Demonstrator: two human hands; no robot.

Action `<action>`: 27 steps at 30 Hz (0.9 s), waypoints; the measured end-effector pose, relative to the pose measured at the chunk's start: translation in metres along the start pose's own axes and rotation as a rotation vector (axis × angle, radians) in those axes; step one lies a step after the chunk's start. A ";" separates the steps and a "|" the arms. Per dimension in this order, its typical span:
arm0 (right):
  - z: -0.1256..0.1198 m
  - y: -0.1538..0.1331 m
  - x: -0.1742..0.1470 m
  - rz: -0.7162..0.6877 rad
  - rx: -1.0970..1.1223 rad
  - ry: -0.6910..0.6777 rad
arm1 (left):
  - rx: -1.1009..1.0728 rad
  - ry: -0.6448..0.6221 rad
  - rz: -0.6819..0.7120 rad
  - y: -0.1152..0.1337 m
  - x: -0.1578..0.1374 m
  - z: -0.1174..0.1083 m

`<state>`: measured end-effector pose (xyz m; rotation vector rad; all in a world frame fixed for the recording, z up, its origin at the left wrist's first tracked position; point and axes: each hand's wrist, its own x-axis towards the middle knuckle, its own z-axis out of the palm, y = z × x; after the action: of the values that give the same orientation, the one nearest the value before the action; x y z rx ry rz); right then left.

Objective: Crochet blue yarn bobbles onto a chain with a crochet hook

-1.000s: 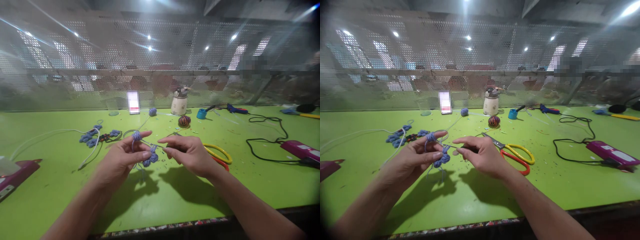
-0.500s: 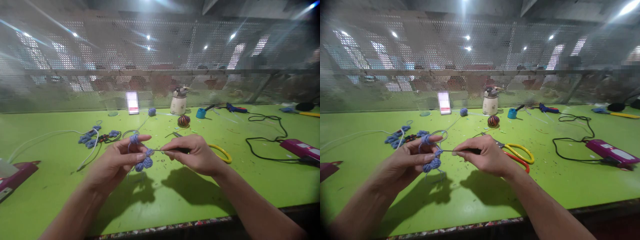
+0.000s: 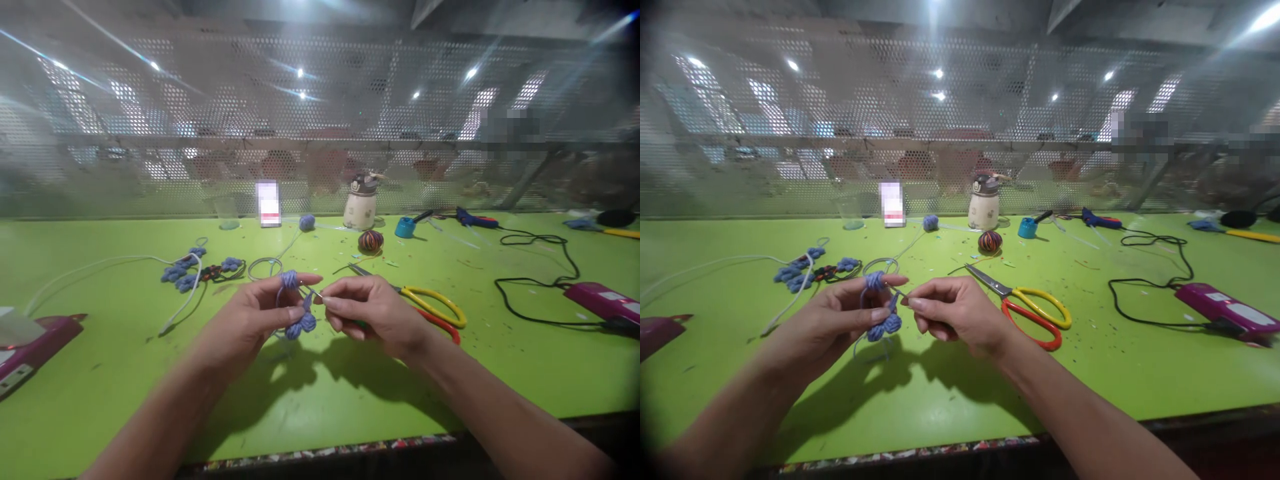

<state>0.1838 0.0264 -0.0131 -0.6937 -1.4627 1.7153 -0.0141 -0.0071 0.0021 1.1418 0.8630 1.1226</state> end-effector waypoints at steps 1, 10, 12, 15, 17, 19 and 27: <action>0.001 0.001 0.000 0.010 0.011 0.014 | -0.004 0.004 0.009 0.000 0.000 0.001; 0.004 -0.002 -0.003 -0.040 -0.270 0.019 | 0.107 -0.096 0.033 -0.004 0.002 -0.002; 0.006 -0.002 -0.002 -0.015 -0.282 0.035 | 0.276 -0.098 0.104 -0.005 0.002 0.000; 0.009 -0.001 -0.001 0.026 -0.227 0.092 | 0.556 -0.049 0.272 -0.006 0.002 0.004; 0.012 0.000 -0.001 0.024 -0.161 0.151 | 0.545 0.026 0.317 -0.008 0.003 0.005; 0.014 0.001 -0.001 -0.009 -0.097 0.184 | 0.370 0.111 0.252 -0.010 0.006 0.004; 0.009 0.006 0.000 -0.143 -0.027 0.195 | -0.177 0.068 -0.015 -0.002 0.006 0.004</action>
<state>0.1750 0.0209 -0.0168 -0.7308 -1.3684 1.4784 -0.0079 -0.0025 0.0011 0.9549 0.8057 1.2063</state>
